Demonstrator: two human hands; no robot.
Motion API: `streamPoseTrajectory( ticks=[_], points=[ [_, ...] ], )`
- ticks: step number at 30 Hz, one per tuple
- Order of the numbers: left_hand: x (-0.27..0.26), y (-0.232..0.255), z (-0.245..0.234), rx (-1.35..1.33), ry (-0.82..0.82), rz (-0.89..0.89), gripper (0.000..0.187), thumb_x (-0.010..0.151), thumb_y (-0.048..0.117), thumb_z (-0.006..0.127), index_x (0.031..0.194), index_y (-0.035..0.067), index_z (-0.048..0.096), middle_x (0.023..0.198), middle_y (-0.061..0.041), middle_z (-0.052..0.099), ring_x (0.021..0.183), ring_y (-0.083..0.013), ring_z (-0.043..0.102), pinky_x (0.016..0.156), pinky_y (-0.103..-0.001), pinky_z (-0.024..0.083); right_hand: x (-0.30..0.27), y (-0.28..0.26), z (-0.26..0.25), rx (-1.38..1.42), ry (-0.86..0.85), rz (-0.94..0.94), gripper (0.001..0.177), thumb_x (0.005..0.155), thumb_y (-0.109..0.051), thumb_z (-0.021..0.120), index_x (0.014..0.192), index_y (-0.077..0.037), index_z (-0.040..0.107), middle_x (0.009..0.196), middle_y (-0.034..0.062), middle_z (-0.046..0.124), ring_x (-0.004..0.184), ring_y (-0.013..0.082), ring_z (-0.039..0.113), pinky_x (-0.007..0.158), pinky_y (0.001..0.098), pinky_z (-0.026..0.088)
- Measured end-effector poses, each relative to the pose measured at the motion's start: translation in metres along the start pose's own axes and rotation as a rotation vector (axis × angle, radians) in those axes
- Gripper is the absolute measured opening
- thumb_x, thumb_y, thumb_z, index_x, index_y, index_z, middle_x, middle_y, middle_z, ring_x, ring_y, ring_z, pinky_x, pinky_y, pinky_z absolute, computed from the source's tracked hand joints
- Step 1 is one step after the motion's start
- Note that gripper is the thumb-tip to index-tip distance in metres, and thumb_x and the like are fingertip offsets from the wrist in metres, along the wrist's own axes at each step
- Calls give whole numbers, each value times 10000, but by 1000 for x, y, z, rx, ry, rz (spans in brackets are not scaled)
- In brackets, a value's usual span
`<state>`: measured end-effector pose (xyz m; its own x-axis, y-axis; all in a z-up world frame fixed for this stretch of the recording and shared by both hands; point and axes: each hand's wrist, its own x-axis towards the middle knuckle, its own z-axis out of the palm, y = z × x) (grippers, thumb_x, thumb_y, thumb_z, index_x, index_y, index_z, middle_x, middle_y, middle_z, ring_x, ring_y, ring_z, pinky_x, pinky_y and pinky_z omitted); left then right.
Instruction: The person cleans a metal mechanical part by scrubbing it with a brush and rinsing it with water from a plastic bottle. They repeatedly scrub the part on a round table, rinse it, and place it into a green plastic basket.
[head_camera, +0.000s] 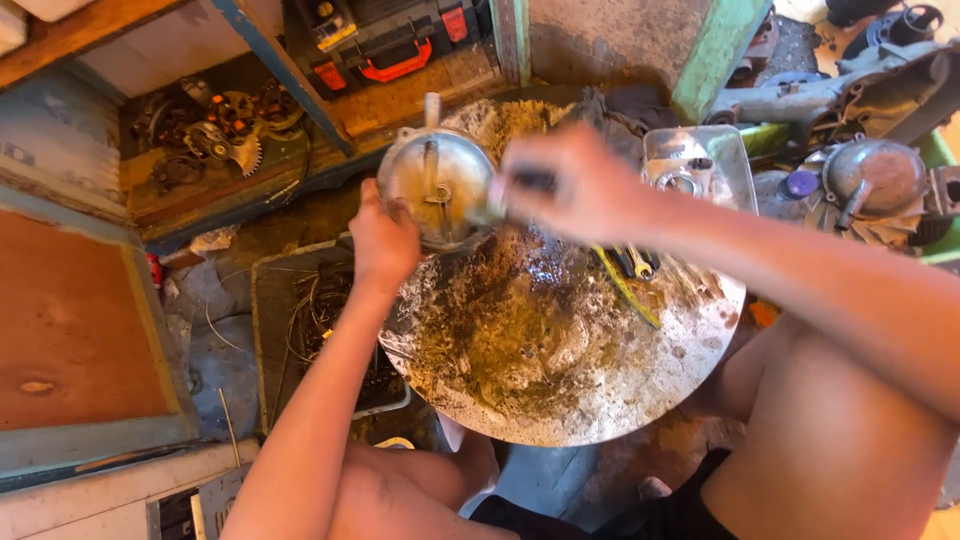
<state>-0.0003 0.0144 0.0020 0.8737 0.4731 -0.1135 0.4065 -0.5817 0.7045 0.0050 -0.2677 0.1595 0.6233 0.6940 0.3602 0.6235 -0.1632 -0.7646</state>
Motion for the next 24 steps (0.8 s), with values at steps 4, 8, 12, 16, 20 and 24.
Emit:
streamPoseTrajectory(
  ticks=[4, 8, 12, 16, 20, 24],
  points=[
    [-39, 52, -39, -81, -173, -216, 610, 1070, 191, 415, 1621, 70, 181, 1590, -199, 392, 1126, -296, 698, 878, -373, 650, -5, 36, -51, -67, 228, 108, 78, 1065, -70, 604, 1002, -41, 639, 846, 67, 625, 717, 141, 655, 646, 234, 584],
    [-29, 28, -41, 66, -145, -134, 501, 1056, 284, 484, 1503, 74, 405, 1511, -239, 448, 1380, -429, 435, 1085, -530, 387, -34, 79, -97, -482, 124, 321, 117, 1027, -98, 689, 997, 14, 676, 933, 163, 705, 789, 260, 689, 823, 422, 546],
    [-40, 29, -49, 154, -212, -2, 150, 1048, 226, 597, 934, 129, 606, 925, -143, 700, 790, -294, 659, 670, -501, 509, -47, 48, -99, -519, -80, 781, 124, 952, 16, 651, 1063, 14, 706, 1050, 203, 739, 885, 321, 737, 860, 341, 641],
    [-43, 26, -52, 167, -253, -60, 314, 972, 324, 660, 1207, 116, 659, 1574, -129, 487, 667, -216, 627, 812, -419, 521, -72, 74, -95, -554, -158, 824, 147, 925, 52, 665, 1065, 43, 709, 1043, 211, 737, 836, 311, 746, 779, 295, 671],
    [-43, 28, -55, -7, -320, -252, 332, 963, 171, 643, 1293, 148, 610, 1123, -111, 566, 756, -237, 592, 682, -397, 510, -91, 77, -92, -571, -337, 950, 432, 861, -192, 732, 1228, -11, 594, 1288, 244, 472, 1154, 346, 452, 973, 404, 446],
    [-91, 72, -71, -158, -317, -126, 621, 795, -128, 563, 1391, 38, 507, 1503, -355, 413, 1421, -563, 373, 1118, -579, 393, -88, 54, -73, -807, -382, 546, 419, 851, -268, 724, 1203, -45, 680, 1096, 212, 661, 1051, 376, 695, 902, 431, 590]
  ],
)
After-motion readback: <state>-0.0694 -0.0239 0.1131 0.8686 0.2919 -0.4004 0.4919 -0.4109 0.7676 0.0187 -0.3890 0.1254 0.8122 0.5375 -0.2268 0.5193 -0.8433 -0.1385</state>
